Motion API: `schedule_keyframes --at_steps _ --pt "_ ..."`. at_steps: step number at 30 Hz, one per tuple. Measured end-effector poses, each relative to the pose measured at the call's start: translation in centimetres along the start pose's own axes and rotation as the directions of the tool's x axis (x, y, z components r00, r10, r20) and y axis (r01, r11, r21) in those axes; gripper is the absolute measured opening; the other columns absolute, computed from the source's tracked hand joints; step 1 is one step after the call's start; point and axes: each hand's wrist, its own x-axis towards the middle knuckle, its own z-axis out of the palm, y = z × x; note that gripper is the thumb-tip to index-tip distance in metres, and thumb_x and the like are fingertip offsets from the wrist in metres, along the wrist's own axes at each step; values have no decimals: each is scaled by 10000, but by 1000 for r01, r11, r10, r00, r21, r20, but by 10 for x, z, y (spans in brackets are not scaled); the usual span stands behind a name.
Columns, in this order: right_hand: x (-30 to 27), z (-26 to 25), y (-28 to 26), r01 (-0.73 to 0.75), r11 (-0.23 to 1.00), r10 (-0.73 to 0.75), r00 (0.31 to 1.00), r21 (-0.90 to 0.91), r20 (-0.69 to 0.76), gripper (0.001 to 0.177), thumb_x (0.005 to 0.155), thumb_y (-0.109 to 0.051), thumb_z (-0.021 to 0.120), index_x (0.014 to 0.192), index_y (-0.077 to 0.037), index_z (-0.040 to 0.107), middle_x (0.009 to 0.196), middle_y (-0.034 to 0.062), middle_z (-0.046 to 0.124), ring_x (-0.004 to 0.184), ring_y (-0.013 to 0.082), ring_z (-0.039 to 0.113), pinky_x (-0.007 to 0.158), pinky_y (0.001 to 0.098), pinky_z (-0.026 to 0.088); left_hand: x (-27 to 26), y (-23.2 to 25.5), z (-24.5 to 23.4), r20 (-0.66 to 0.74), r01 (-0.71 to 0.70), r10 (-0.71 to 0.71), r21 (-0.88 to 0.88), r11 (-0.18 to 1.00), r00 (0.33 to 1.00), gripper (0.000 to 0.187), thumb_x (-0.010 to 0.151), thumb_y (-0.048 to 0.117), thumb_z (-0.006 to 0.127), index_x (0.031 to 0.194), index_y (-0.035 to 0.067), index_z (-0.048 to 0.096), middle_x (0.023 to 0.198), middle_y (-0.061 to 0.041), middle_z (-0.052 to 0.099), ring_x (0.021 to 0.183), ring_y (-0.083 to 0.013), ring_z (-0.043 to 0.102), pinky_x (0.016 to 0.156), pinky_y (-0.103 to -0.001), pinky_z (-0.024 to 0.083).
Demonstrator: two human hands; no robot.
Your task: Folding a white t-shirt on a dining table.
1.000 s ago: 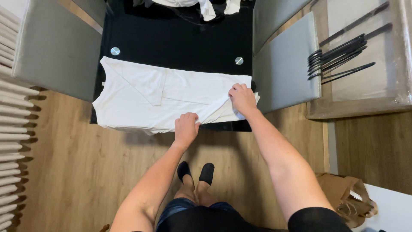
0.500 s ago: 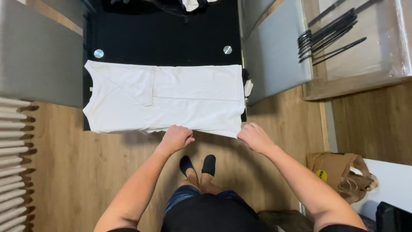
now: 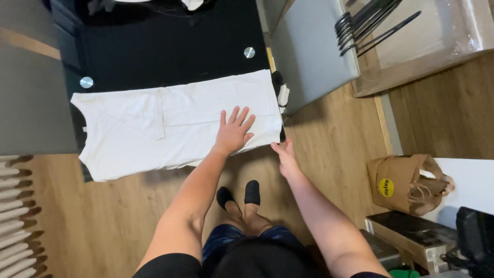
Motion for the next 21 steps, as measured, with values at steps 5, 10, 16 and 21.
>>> schedule_keyframes --at_steps 5,10,16,21 --pt "10 -36 62 -6 999 8 998 -39 60 346 931 -85 750 1206 -11 554 1077 66 659 1024 147 603 964 311 470 -1 0 5 79 -16 13 32 999 997 795 861 590 654 1552 265 429 1665 -87 301 1529 -384 243 1167 -732 142" --pt "7 -36 67 82 992 -79 996 -94 34 306 987 -72 735 1234 13 574 1084 72 637 1027 155 591 951 315 478 4 1 -2 83 -34 26 93 995 996 922 813 686 645 1590 264 384 1688 -94 272 1543 -394 212 1167 -737 119" --pt "-15 12 10 -6 999 9 995 31 -103 527 885 -170 719 1344 -188 460 1132 -29 602 1050 100 570 883 308 462 7 10 -22 193 -2 -8 52 999 981 1100 700 836 624 1578 228 359 1671 -116 242 1538 -413 159 1159 -741 75" --pt "-2 11 21 -99 990 120 968 103 -222 449 892 -254 764 1234 -141 495 1092 -18 621 1002 98 573 823 334 447 2 5 -5 157 -6 -4 60 998 988 1038 761 821 592 1587 235 364 1686 -107 239 1554 -395 148 1175 -732 72"
